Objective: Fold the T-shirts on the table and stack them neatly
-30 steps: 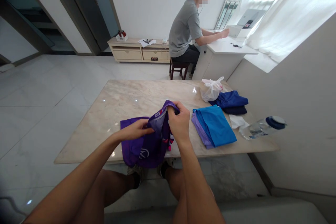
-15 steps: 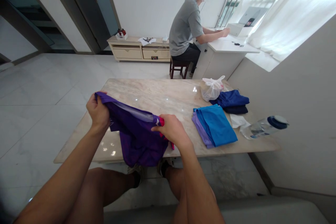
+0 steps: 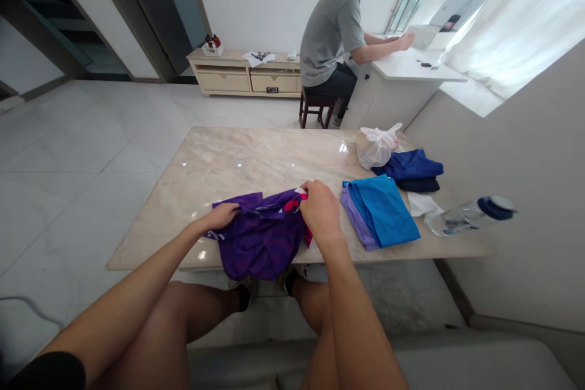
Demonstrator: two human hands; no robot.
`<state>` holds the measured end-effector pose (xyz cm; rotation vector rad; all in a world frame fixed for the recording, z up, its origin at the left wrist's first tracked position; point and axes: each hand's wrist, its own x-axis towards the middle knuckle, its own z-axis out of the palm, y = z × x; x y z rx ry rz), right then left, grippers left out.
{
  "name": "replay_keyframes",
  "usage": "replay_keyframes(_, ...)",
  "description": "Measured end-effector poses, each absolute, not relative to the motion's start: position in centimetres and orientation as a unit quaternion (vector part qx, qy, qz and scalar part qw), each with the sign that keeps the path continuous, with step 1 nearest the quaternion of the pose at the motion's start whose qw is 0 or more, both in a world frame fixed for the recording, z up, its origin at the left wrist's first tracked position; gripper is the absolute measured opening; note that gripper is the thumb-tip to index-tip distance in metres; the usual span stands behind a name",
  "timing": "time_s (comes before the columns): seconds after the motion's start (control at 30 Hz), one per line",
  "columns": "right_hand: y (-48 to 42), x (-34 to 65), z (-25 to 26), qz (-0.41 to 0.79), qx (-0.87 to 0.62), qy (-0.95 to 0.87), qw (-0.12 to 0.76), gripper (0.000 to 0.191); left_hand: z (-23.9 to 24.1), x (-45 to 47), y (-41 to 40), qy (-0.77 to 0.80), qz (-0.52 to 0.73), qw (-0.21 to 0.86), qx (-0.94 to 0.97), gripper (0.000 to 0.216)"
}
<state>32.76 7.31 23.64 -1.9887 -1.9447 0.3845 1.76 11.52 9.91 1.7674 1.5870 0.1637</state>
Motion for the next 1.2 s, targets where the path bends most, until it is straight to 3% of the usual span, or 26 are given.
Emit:
replay_keyframes(0.1, 7.5, 32.9, 23.5, 0.135, -0.709, -0.671, 0.172, 0.043, 9.8, 3.7, 10.8, 0.568, 0.001, 0.448, 0.69, 0.01)
replay_keyframes(0.2, 7.7, 33.5, 23.3, 0.136, -0.717, -0.656, 0.19, 0.041, 11.3, 4.4, 10.2, 0.44, -0.078, 0.608, 0.656, 0.021)
replay_keyframes(0.27, 7.8, 34.0, 23.1, 0.133, -0.721, -0.645, 0.217, 0.041, 12.7, 3.9, 10.6, 0.398, -0.004, 0.672, 0.624, 0.032)
replay_keyframes(0.33, 7.9, 34.6, 22.9, 0.121, -0.721, -0.63, 0.262, 0.039, 13.9, 2.6, 11.7, 0.47, 0.213, 0.623, 0.589, 0.036)
replay_keyframes(0.4, 8.0, 35.2, 22.8, 0.107, -0.711, -0.617, 0.319, 0.038, 14.6, 0.8, 13.1, 0.576, 0.431, 0.474, 0.508, 0.032)
replay_keyframes(0.5, 8.2, 35.7, 22.7, 0.081, -0.682, -0.605, 0.404, 0.037, 15.1, -1.6, 14.5, 0.661, 0.566, 0.269, 0.413, 0.019)
replay_keyframes(0.67, 8.4, 35.9, 22.7, 0.03, -0.666, -0.584, 0.464, 0.035, 16.2, -2.7, 13.5, 0.664, 0.538, 0.128, 0.504, 0.018)
replay_keyframes(0.93, 8.6, 36.1, 23.4, 0.021, -0.66, -0.581, 0.476, 0.037, 20.4, -2.2, 11.2, 0.637, 0.48, 0.051, 0.601, 0.036)
replay_keyframes(1.2, 6.9, 35.3, 23.3, -0.01, -0.622, -0.601, 0.503, 0.042, 26.7, -7.4, 3.2, 0.607, 0.297, 0.11, 0.729, 0.018)
